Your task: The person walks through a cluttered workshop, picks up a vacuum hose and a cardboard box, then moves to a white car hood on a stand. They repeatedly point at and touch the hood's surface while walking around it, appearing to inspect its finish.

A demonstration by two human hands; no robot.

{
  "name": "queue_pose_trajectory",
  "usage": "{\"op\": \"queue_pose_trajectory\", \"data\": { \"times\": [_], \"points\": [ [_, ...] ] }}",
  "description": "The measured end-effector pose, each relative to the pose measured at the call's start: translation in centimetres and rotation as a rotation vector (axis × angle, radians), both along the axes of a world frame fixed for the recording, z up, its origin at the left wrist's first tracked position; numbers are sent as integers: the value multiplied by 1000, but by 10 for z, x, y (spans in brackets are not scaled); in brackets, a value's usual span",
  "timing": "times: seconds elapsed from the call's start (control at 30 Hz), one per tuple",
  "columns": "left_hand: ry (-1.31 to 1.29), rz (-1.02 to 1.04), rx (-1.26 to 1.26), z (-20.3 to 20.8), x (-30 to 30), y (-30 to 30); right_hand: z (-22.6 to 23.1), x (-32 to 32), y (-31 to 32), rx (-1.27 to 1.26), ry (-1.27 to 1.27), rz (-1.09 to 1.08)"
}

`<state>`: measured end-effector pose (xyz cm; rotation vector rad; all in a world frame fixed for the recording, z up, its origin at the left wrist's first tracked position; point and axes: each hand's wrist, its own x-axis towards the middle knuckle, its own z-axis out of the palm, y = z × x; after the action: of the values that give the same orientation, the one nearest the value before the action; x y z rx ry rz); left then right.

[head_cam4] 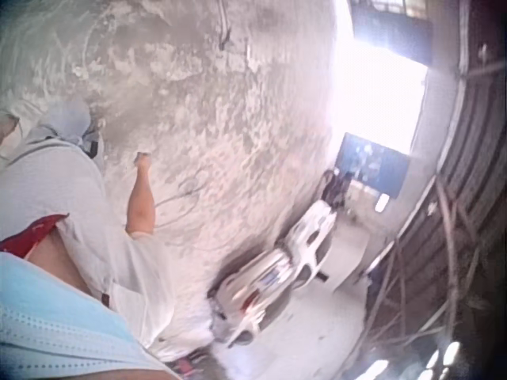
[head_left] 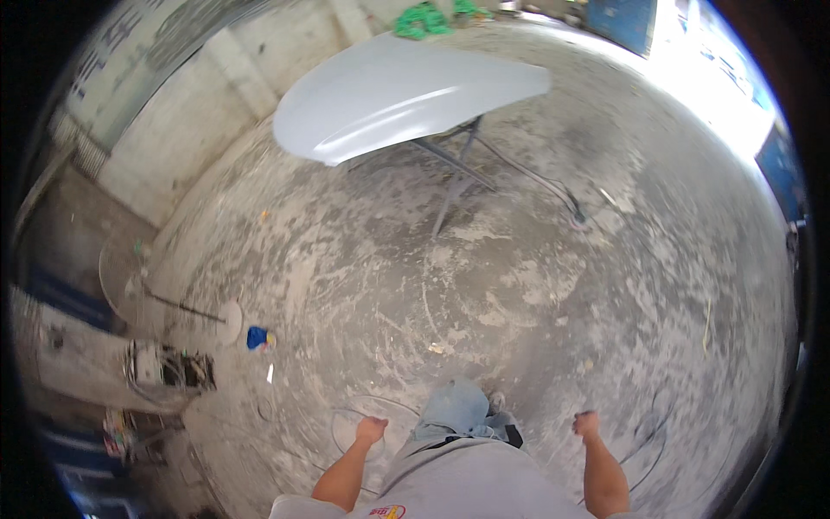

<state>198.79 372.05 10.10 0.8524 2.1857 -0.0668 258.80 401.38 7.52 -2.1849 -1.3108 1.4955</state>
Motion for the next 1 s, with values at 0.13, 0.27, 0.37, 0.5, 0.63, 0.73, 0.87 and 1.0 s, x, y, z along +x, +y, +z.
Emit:
{"op": "queue_pose_trajectory", "data": {
  "times": [0.13, 0.27, 0.37, 0.5, 0.63, 0.73, 0.87, 1.0],
  "points": [
    [-144, 273, 142, 24, 69, 99, 71, -47, 172, 152, 52, -52],
    [-168, 29, 54, -9, 71, 204, 109, -113, 260, 238, 178, -50],
    [-128, -115, 33, -38, 41, 275, 116, -142, 280, 235, 214, 105],
    [-114, 39, 133, -33, -4, 398, 113, -134, 281, -81, 68, 135],
    [-73, 53, 304, 5, -45, 530, 105, -99, 290, -144, 62, -164],
    [-128, 159, 483, 33, -63, 608, 97, -74, 306, -272, 77, -271],
    [-222, 304, 473, 43, -62, 675, 92, -65, 343, -310, 218, -348],
    [-50, 155, 275, 20, -44, 679, 90, -90, 421, -205, 68, -205]
  ]
}}
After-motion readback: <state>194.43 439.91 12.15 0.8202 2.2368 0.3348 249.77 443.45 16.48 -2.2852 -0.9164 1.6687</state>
